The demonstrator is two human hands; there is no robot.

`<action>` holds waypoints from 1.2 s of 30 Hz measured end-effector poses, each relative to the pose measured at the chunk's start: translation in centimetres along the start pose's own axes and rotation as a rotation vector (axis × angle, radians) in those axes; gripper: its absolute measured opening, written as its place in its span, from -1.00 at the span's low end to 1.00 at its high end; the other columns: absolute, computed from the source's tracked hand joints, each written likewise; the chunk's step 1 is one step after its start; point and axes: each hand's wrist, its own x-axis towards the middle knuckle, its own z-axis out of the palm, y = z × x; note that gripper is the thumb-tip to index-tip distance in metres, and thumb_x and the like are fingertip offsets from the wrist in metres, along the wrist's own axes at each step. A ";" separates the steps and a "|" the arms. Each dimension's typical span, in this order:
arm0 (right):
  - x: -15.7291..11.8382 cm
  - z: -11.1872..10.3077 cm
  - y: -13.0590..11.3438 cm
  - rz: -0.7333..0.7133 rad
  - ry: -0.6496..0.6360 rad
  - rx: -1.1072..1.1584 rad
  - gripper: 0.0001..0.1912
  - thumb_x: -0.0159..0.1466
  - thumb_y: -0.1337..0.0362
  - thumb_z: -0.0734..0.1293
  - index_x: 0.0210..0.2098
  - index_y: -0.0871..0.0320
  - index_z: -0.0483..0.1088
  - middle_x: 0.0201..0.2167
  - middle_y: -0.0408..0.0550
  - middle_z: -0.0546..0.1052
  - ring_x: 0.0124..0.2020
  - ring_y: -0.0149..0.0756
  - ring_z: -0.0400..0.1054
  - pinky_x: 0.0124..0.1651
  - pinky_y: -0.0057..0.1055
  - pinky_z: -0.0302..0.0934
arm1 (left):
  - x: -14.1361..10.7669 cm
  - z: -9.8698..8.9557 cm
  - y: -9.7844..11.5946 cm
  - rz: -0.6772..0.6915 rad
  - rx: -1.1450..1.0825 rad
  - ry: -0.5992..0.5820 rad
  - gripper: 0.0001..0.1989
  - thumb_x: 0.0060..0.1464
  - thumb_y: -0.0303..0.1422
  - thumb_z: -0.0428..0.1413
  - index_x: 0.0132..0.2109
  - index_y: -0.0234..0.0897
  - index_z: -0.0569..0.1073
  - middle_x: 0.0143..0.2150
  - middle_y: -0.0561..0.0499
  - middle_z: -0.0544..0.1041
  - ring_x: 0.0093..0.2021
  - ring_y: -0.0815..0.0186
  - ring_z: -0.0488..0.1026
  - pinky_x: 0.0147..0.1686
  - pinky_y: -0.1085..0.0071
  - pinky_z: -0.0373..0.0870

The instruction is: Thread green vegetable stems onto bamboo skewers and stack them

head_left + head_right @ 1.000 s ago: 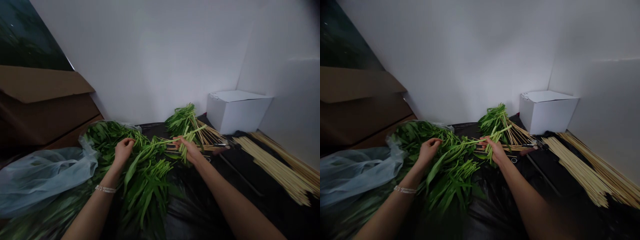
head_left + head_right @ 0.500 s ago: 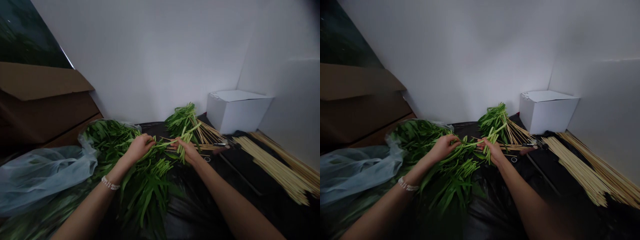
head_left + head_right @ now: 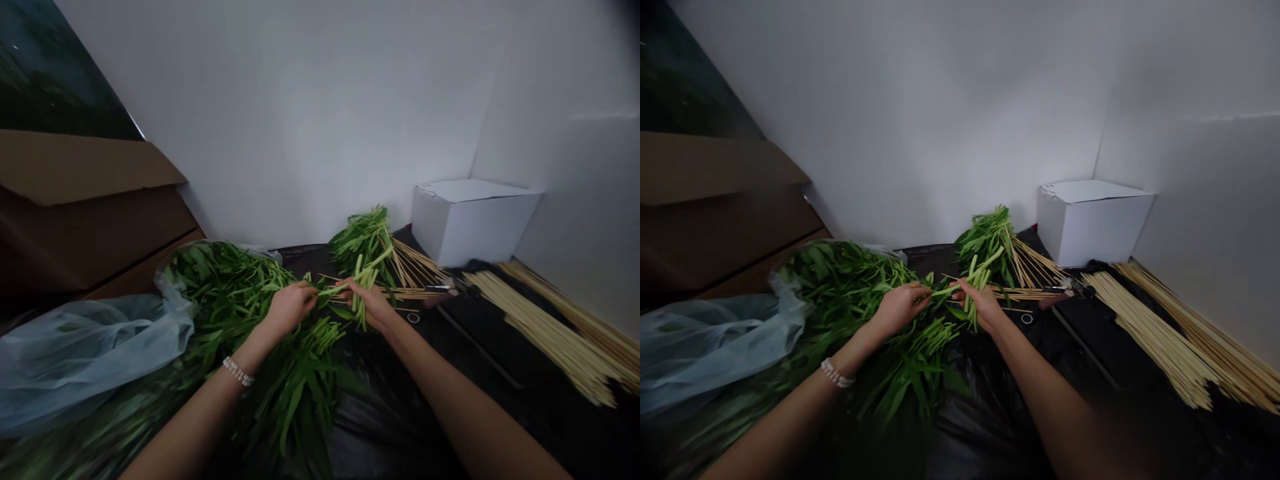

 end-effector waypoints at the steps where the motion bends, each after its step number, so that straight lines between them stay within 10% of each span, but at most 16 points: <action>1: 0.1 -0.1 0.0 -0.001 0.031 -0.004 -0.67 0.00 0.12 0.55 -0.35 0.17 0.48 -0.42 -0.10 0.60 -0.55 -0.44 0.42 -0.58 -0.57 0.24 | -0.1 0.0 0.0 0.005 0.030 0.013 -0.75 0.22 -0.30 0.00 -0.16 -0.18 0.58 -0.20 -0.07 0.58 -0.15 0.20 0.50 -0.25 0.41 0.33; 8: 0.2 -0.5 0.7 0.054 0.093 0.035 -0.71 -0.05 0.16 0.57 -0.49 0.19 0.46 -0.58 -0.18 0.51 -0.63 -0.53 0.30 -0.60 -0.61 0.21 | -0.3 0.2 0.6 -0.007 0.082 0.151 -0.74 0.13 -0.36 -0.02 -0.40 -0.23 0.54 -0.35 -0.09 0.56 -0.21 0.18 0.45 -0.26 0.36 0.30; 16: 0.9 -1.9 -0.1 -0.008 0.121 0.108 -0.73 -0.04 0.20 0.57 -0.44 0.17 0.47 -0.55 -0.17 0.51 -0.59 -0.48 0.35 -0.58 -0.58 0.28 | 0.5 -2.6 -3.5 -0.532 -0.328 0.313 -0.69 0.13 -0.27 -0.09 -0.29 -0.24 0.53 -0.39 0.01 0.54 -0.35 0.25 0.41 -0.37 0.41 0.23; 21: 0.7 -1.9 -0.8 0.015 0.058 0.082 -0.70 -0.05 0.23 0.57 -0.34 0.16 0.52 -0.55 -0.18 0.50 -0.57 -0.46 0.36 -0.55 -0.55 0.29 | 0.0 -3.8 -5.1 -0.348 -0.263 0.371 -0.67 0.22 -0.21 -0.13 -0.23 -0.19 0.49 -0.16 -0.05 0.57 -0.03 0.15 0.37 -0.09 0.31 0.25; 29: 0.0 -0.7 -0.6 -0.006 0.029 0.038 -0.65 -0.12 0.19 0.60 -0.35 0.15 0.55 -0.53 -0.19 0.51 -0.54 -0.46 0.36 -0.54 -0.57 0.25 | -0.4 -4.2 -2.2 -0.244 -0.408 0.454 -0.70 0.28 -0.19 -0.14 -0.07 -0.23 0.40 -0.43 0.07 0.43 -0.42 0.32 0.37 -0.32 0.42 0.25; 36: -0.5 0.0 -0.6 -0.024 -0.021 -0.021 -0.65 -0.10 0.17 0.59 -0.34 0.17 0.55 -0.55 -0.18 0.50 -0.54 -0.45 0.35 -0.52 -0.54 0.21 | 0.2 -2.0 0.1 -0.021 -0.305 0.206 -0.83 0.15 -0.27 0.11 -0.19 -0.24 0.51 -0.41 0.05 0.47 -0.39 0.34 0.42 -0.31 0.46 0.27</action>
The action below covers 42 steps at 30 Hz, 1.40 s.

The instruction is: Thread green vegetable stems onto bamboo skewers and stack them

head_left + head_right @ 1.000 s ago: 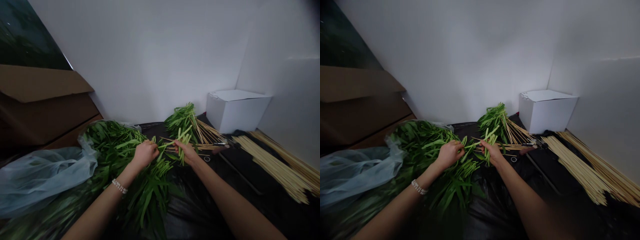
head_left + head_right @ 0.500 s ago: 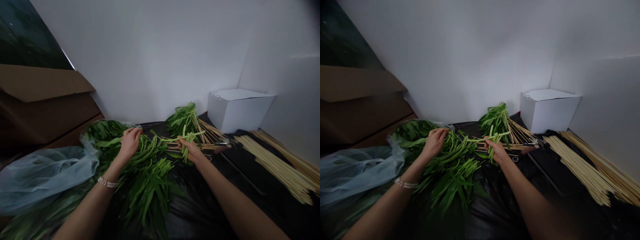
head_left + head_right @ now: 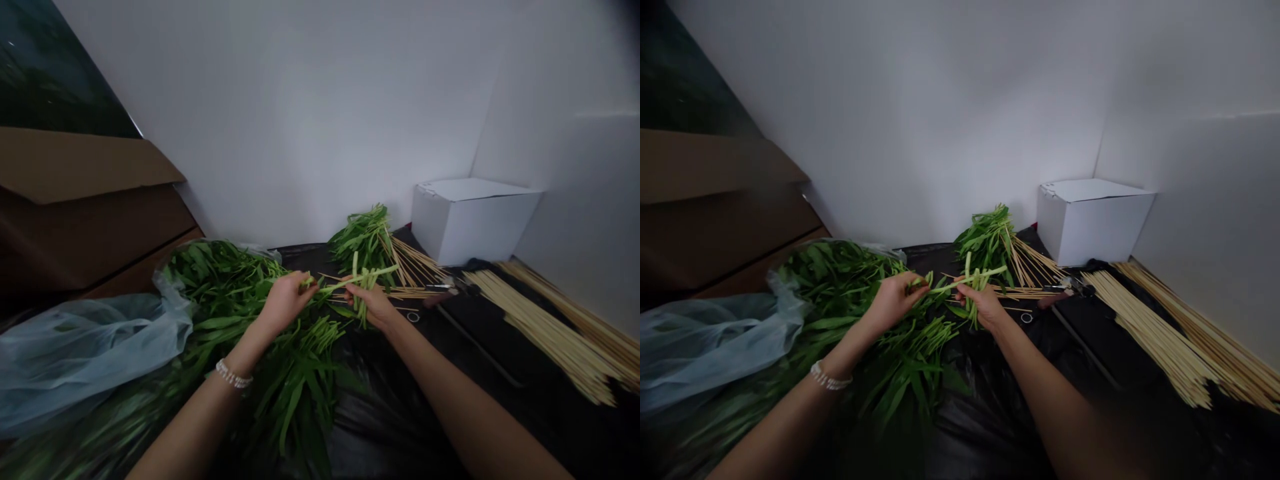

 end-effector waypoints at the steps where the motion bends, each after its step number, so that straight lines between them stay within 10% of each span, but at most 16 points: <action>1: 0.0 0.1 0.0 0.005 -0.007 -0.006 -0.65 -0.10 0.17 0.59 -0.34 0.17 0.55 -0.55 -0.18 0.51 -0.54 -0.45 0.35 -0.52 -0.54 0.21 | 0.0 0.4 0.1 0.030 0.044 -0.044 -0.83 0.18 -0.28 0.08 -0.23 -0.24 0.53 -0.36 0.01 0.49 -0.34 0.32 0.44 -0.29 0.45 0.28; 8: -0.1 0.6 0.0 0.007 -0.024 -0.009 -0.63 -0.13 0.18 0.59 -0.35 0.18 0.54 -0.55 -0.20 0.50 -0.55 -0.47 0.34 -0.53 -0.56 0.17 | -0.1 1.9 0.5 0.070 0.283 -0.205 -0.78 0.22 -0.34 0.02 -0.12 -0.20 0.55 -0.19 -0.05 0.51 -0.23 0.26 0.49 -0.31 0.44 0.30; 16: -0.2 0.5 0.1 0.012 -0.085 0.049 -0.72 -0.04 0.20 0.56 -0.39 0.20 0.52 -0.61 -0.22 0.44 -0.62 -0.53 0.23 -0.60 -0.60 0.09 | -0.4 2.3 0.4 0.025 0.241 -0.108 -0.84 0.10 -0.39 0.02 -0.36 -0.23 0.49 -0.31 -0.02 0.47 -0.32 0.29 0.44 -0.35 0.42 0.24; 26: -0.1 1.0 0.6 0.063 -0.101 0.207 -0.73 0.00 0.24 0.56 -0.35 0.19 0.51 -0.49 -0.16 0.54 -0.59 -0.54 0.29 -0.60 -0.62 0.17 | 1.6 2.6 0.4 -0.582 -0.759 0.208 -0.88 -0.19 -0.38 0.11 -0.58 -0.28 0.35 -0.67 0.18 0.21 -0.60 0.44 0.11 -0.55 0.47 0.01; 33: 1.7 -2.2 -0.7 0.006 0.155 0.335 -0.84 0.15 0.28 0.47 -0.45 0.19 0.44 -0.40 -0.13 0.59 -0.57 -0.54 0.35 -0.62 -0.67 0.22 | 2.2 -4.3 -3.2 -0.720 -1.138 0.341 -0.90 -0.09 -0.39 0.05 -0.52 -0.26 0.31 -0.65 0.17 0.22 -0.68 0.48 0.11 -0.66 0.55 0.08; 38: 1.9 -2.5 0.3 0.117 0.107 0.296 -0.82 0.27 0.25 0.37 -0.44 0.19 0.43 -0.40 -0.07 0.62 -0.53 -0.45 0.44 -0.49 -0.57 0.39 | -0.6 -9.3 -2.8 -0.599 -1.330 0.085 -0.87 -0.02 -0.34 0.22 -0.39 -0.27 0.42 -0.28 -0.07 0.56 -0.25 0.21 0.51 -0.38 0.36 0.49; 42: 1.5 -2.3 0.4 0.196 0.085 0.317 -0.80 0.30 0.26 0.34 -0.44 0.19 0.41 -0.45 -0.06 0.61 -0.46 -0.37 0.51 -0.38 -0.47 0.45 | -2.1 -13.7 -1.4 -0.391 -1.317 -0.116 -0.84 0.05 -0.26 0.21 -0.32 -0.24 0.44 -0.54 0.09 0.35 -0.49 0.34 0.38 -0.48 0.38 0.50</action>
